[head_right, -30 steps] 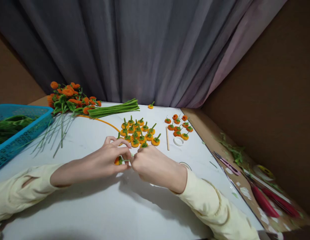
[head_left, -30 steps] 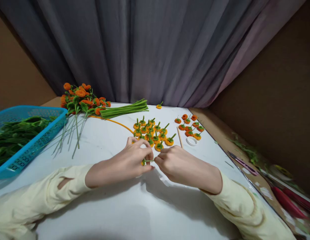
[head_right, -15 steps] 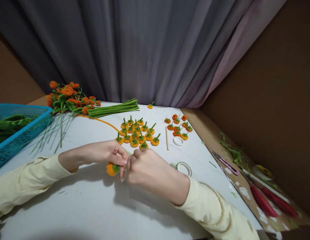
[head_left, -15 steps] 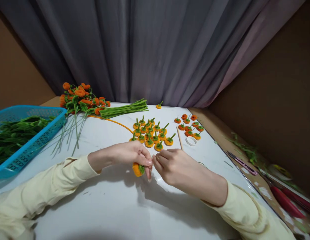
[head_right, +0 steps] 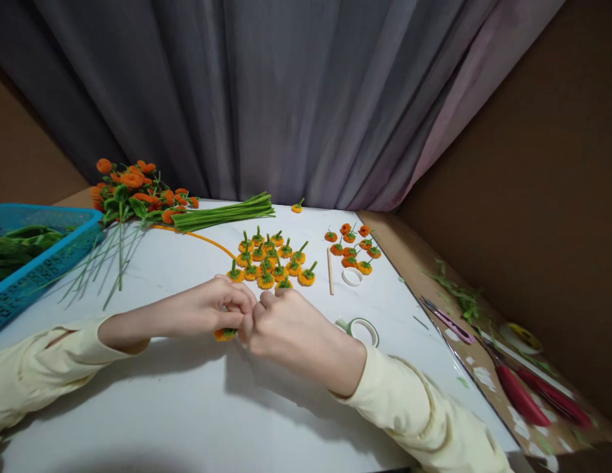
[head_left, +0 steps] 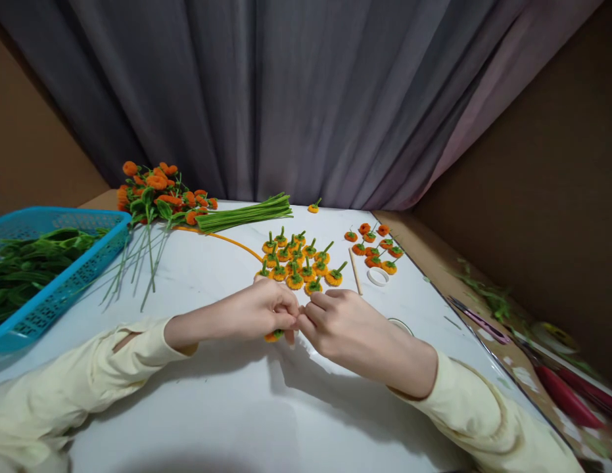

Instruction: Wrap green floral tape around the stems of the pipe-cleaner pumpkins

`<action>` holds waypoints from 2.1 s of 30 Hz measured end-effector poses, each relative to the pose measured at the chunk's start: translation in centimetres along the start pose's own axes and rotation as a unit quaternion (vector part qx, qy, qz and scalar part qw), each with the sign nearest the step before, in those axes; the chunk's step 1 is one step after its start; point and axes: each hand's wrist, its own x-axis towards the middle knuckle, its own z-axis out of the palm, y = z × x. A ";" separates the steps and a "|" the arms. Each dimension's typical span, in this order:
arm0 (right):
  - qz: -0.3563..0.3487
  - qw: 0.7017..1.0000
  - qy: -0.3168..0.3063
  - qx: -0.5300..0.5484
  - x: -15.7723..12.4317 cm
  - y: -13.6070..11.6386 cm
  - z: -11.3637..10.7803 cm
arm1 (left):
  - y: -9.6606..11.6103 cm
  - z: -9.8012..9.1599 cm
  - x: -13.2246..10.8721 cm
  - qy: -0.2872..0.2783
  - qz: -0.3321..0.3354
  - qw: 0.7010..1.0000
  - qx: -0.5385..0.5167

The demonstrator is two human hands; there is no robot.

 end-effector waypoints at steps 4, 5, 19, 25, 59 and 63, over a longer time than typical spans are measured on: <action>-0.012 1.000 0.026 0.003 -0.1 0.1 0.0 | -0.2 -0.6 0.0 -0.076 -0.028 0.988 -0.128; -0.015 0.999 0.031 0.002 -0.1 0.1 -0.1 | -0.2 -0.8 -0.1 -0.092 -0.032 0.983 -0.155; -0.023 0.985 0.170 -0.018 0.1 1.2 0.5 | -1.4 -2.1 0.9 -0.165 -0.036 0.925 -0.342; 0.158 0.966 0.111 0.174 -0.4 3.6 1.3 | -0.6 -2.6 0.5 -0.086 -0.043 0.964 -0.247; 0.286 0.856 0.029 0.431 0.3 2.5 0.0 | -0.4 -1.0 0.3 -0.041 -0.006 0.966 -0.255; 0.327 0.845 0.016 0.424 0.5 2.3 -0.3 | 0.2 -0.6 0.2 0.064 -0.011 0.990 -0.129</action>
